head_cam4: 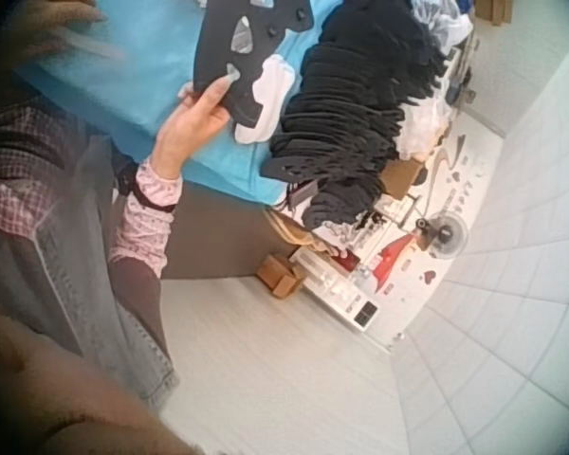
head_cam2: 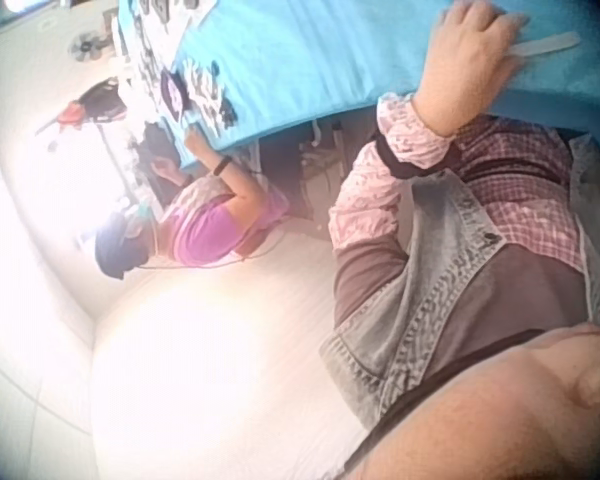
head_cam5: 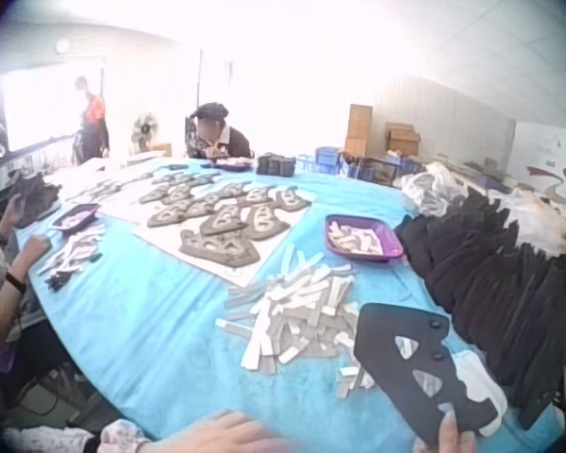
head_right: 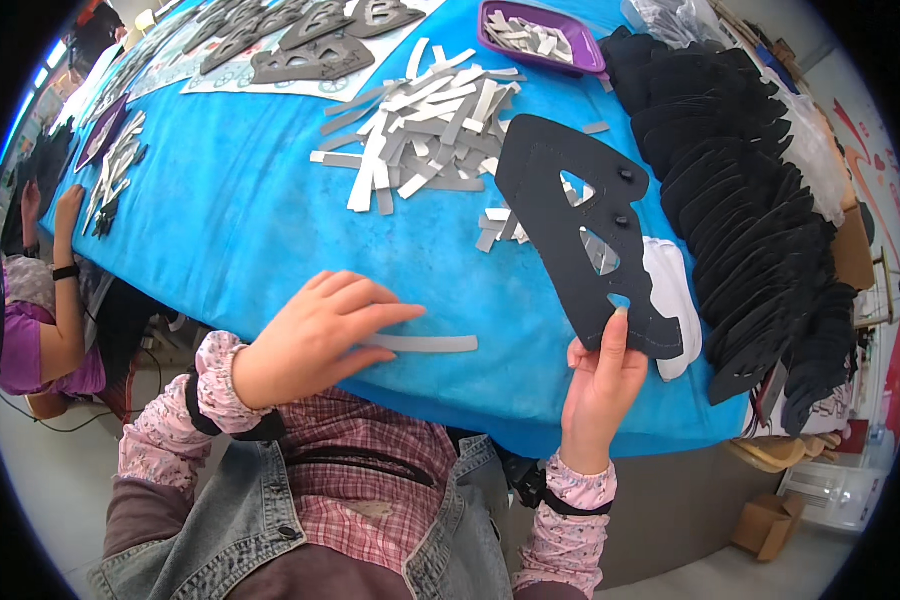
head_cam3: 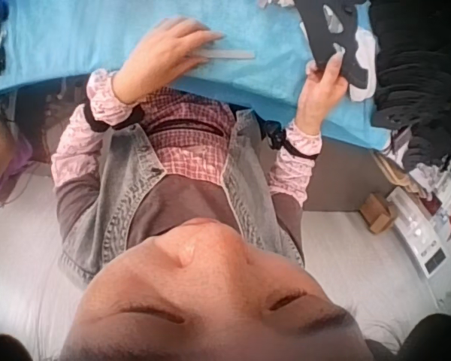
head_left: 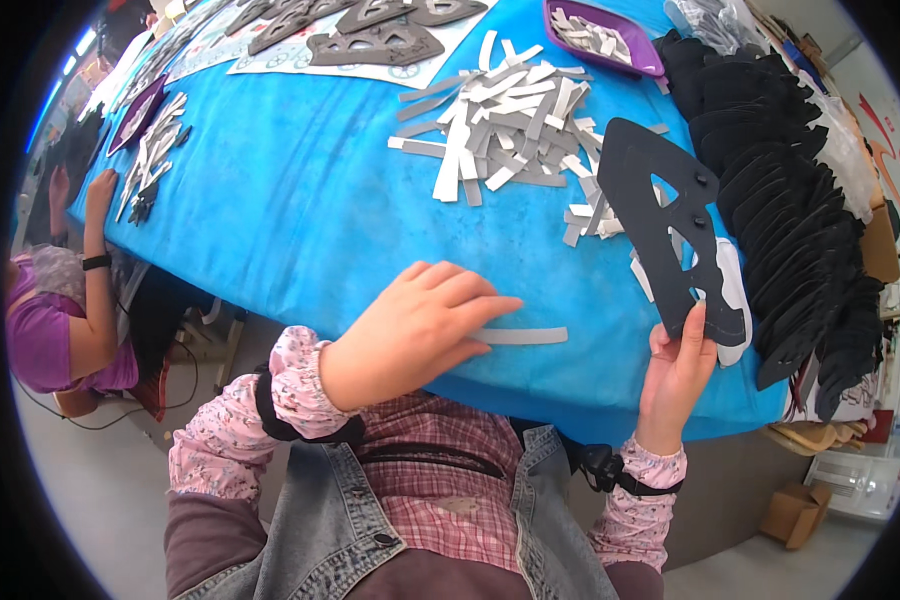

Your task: The person is sorting and organizing laser-cut black shoe upper components and white foam inserts at a factory workstation.

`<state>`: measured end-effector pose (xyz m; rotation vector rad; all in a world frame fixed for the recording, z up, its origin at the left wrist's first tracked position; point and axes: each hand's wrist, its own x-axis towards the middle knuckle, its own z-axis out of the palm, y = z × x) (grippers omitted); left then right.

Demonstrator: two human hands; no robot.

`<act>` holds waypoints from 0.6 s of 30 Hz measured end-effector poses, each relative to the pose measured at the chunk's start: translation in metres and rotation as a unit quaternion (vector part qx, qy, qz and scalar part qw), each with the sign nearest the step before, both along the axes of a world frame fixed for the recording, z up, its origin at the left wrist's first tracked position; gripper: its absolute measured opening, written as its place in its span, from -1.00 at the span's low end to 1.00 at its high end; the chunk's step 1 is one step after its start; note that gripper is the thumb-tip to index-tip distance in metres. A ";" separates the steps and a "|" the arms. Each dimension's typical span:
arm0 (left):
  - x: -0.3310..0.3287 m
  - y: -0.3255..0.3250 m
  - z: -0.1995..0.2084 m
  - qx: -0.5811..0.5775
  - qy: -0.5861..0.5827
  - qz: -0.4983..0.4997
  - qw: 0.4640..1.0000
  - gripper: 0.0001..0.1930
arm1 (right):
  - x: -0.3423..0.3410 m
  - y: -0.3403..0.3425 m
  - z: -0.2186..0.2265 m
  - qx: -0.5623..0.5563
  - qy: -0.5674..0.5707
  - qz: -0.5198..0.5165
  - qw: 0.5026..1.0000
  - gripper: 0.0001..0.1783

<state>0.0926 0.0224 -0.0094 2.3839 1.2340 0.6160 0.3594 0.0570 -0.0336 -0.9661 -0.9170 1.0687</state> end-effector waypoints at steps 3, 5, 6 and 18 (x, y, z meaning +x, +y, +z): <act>-0.004 0.000 -0.003 0.013 -0.006 0.026 1.000 -0.56 | -0.002 0.001 0.002 0.001 -0.011 -0.001 1.000 -0.76; -0.005 0.002 -0.006 0.031 -0.011 0.021 0.999 -0.59 | -0.003 0.001 0.003 0.000 -0.018 -0.001 1.000 -0.75; -0.005 0.003 -0.008 0.028 -0.012 0.022 0.999 -0.59 | -0.002 0.000 0.004 -0.005 -0.021 0.002 1.000 -0.75; -0.007 0.002 -0.017 -0.008 -0.061 0.034 0.998 -0.60 | 0.002 -0.004 0.005 -0.003 -0.025 0.048 0.999 -0.79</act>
